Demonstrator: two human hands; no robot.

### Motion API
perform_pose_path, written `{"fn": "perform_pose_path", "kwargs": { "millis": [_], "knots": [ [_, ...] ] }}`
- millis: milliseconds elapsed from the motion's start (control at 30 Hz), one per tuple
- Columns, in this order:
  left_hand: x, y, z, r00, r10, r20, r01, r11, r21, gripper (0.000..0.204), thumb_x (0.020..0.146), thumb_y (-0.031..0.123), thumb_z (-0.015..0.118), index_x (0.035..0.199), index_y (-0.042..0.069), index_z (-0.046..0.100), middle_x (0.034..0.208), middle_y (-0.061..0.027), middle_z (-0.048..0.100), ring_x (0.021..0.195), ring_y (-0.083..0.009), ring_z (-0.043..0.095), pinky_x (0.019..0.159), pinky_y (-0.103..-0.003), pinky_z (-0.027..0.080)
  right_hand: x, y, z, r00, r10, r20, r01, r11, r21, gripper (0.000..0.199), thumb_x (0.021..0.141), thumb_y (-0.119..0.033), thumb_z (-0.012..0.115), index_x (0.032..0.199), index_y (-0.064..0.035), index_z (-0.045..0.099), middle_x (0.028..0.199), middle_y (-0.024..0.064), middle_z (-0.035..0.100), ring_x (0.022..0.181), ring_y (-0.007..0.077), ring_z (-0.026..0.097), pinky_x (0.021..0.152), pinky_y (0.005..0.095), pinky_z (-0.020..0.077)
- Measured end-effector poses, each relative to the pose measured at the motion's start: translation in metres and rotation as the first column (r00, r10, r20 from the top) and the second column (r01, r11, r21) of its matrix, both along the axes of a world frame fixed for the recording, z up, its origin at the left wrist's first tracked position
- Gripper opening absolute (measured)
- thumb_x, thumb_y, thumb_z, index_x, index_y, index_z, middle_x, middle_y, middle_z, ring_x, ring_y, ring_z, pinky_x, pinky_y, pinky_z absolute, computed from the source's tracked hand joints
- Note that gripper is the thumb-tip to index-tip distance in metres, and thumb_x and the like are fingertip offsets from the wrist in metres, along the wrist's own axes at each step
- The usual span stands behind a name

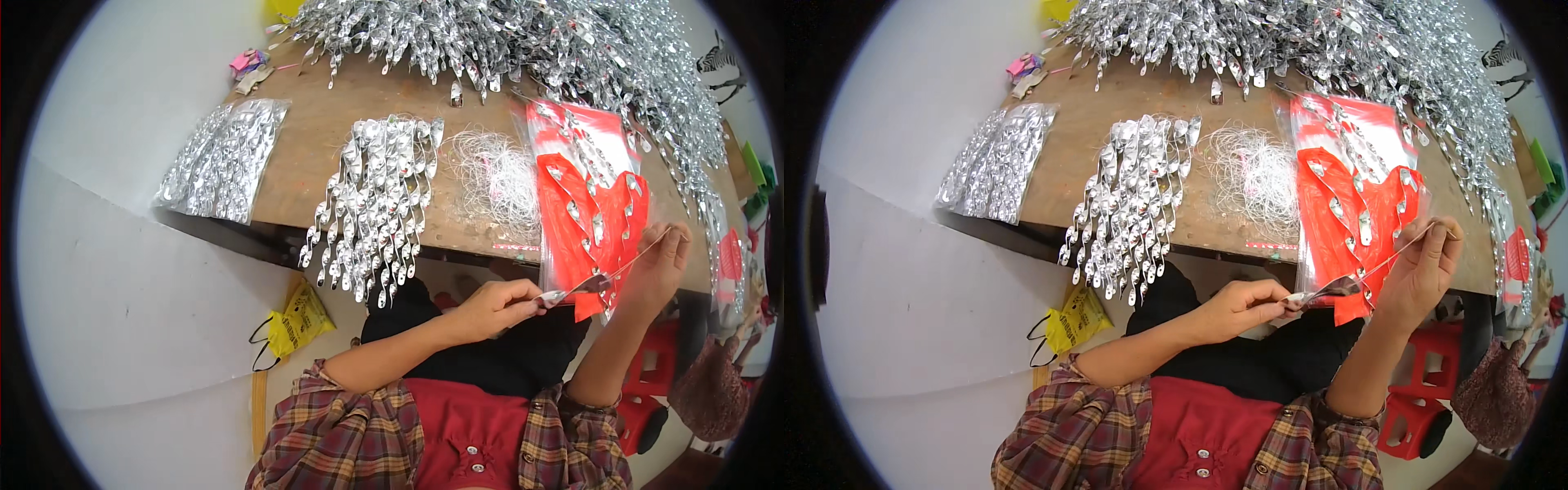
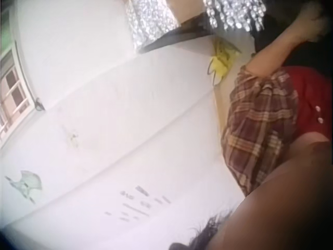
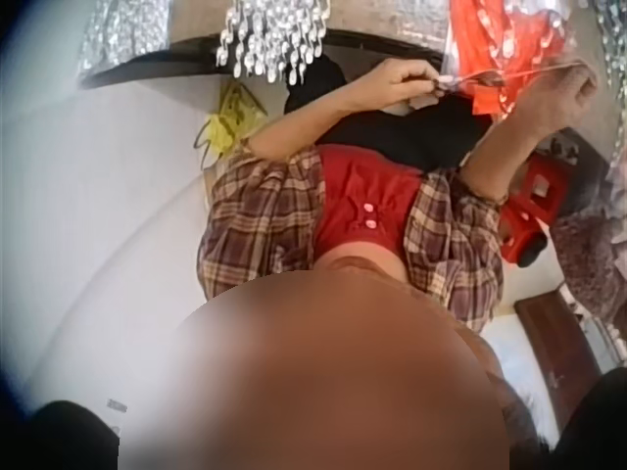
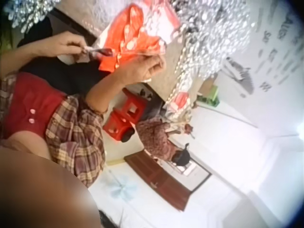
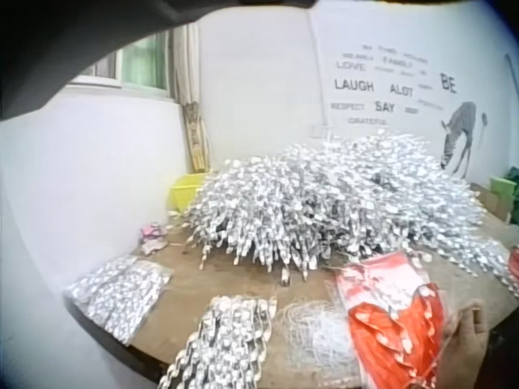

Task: Packaging silver tinsel garlands into plastic bags at a workshop bench.

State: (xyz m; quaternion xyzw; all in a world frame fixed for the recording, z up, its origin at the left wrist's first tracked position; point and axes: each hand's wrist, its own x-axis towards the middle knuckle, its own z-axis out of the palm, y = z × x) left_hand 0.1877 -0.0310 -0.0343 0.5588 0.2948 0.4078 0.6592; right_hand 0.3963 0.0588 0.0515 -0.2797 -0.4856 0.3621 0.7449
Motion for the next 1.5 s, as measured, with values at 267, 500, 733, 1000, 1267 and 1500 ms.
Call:
{"fn": "perform_pose_path", "kwargs": {
  "millis": [267, 500, 733, 1000, 1267, 1500],
  "knots": [
    [-0.091, 0.035, 0.098, 0.741, 0.66, -0.124, -0.667, 0.744, -0.023, 0.02, 0.086, 0.023, 0.059, 0.099, 0.008, 0.063, 0.081, -0.0021, 0.068, 0.057, 0.0023, 0.044, 0.046, -0.014, 0.029, -0.01, -0.011, -0.023, 0.97, 0.042, 0.24, -0.013, 0.993, -0.119, 0.019, 0.094, -0.009, 0.049, 0.111, -0.0016, 0.053, 0.094, 0.0094, 0.062, 0.073, 0.0116, 0.056, 0.07, 0.0258, 0.0453],
    [-0.172, 0.071, 0.071, 0.529, 0.81, -0.251, -0.825, 0.561, 0.07, 0.025, 0.082, 0.02, 0.062, 0.097, 0.001, 0.062, 0.076, 0.0001, 0.06, 0.059, -0.0044, 0.047, 0.05, -0.019, 0.038, -0.029, -0.016, -0.041, 0.95, 0.189, 0.249, -0.117, 0.954, -0.277, 0.015, 0.092, -0.008, 0.051, 0.105, -0.0022, 0.056, 0.091, 0.0068, 0.06, 0.075, 0.0109, 0.053, 0.073, 0.0258, 0.0428],
    [-0.186, 0.078, 0.026, 0.437, 0.816, -0.379, -0.806, 0.542, 0.237, 0.031, 0.08, 0.019, 0.062, 0.104, -0.001, 0.063, 0.07, -0.0006, 0.059, 0.054, -0.0065, 0.048, 0.051, -0.024, 0.039, -0.03, -0.018, -0.042, 0.931, 0.225, 0.286, -0.132, 0.941, -0.311, 0.014, 0.091, -0.007, 0.051, 0.104, -0.0026, 0.056, 0.09, 0.0065, 0.06, 0.075, 0.0109, 0.053, 0.072, 0.0253, 0.0428],
    [-0.182, 0.065, 0.022, 0.161, 0.848, -0.504, -0.547, 0.502, 0.67, 0.03, 0.076, 0.018, 0.064, 0.104, 0.006, 0.064, 0.082, -0.0081, 0.06, 0.069, -0.0226, 0.055, 0.064, -0.033, 0.044, -0.046, -0.016, -0.044, 0.907, 0.297, 0.298, -0.19, 0.921, -0.341, 0.013, 0.091, -0.005, 0.051, 0.103, -0.002, 0.055, 0.091, 0.0067, 0.06, 0.075, 0.0105, 0.053, 0.072, 0.0242, 0.0439],
    [-0.206, 0.016, 0.036, 0.117, 0.865, -0.488, -0.534, 0.469, 0.703, 0.043, 0.078, 0.026, 0.066, 0.115, 0.005, 0.059, 0.119, -0.0164, 0.053, 0.111, -0.0327, 0.047, 0.095, -0.04, 0.037, -0.109, -0.019, -0.047, 0.603, 0.383, 0.7, -0.265, 0.923, -0.277, 0.019, 0.084, -0.002, 0.056, 0.103, -0.0019, 0.061, 0.098, 0.0074, 0.061, 0.091, 0.0177, 0.058, 0.081, 0.0294, 0.0448],
    [-0.189, -0.005, 0.014, 0.214, 0.741, -0.637, -0.142, 0.669, 0.73, 0.044, 0.083, 0.024, 0.06, 0.126, 0.015, 0.054, 0.133, -0.0147, 0.044, 0.125, -0.0399, 0.036, 0.104, -0.045, 0.028, -0.168, -0.005, -0.079, 0.396, 0.114, 0.911, -0.361, 0.932, 0.04, 0.031, 0.082, -0.002, 0.056, 0.111, -0.0122, 0.063, 0.118, 0.0132, 0.055, 0.106, 0.0323, 0.052, 0.089, 0.0382, 0.0419]
  ]
}}
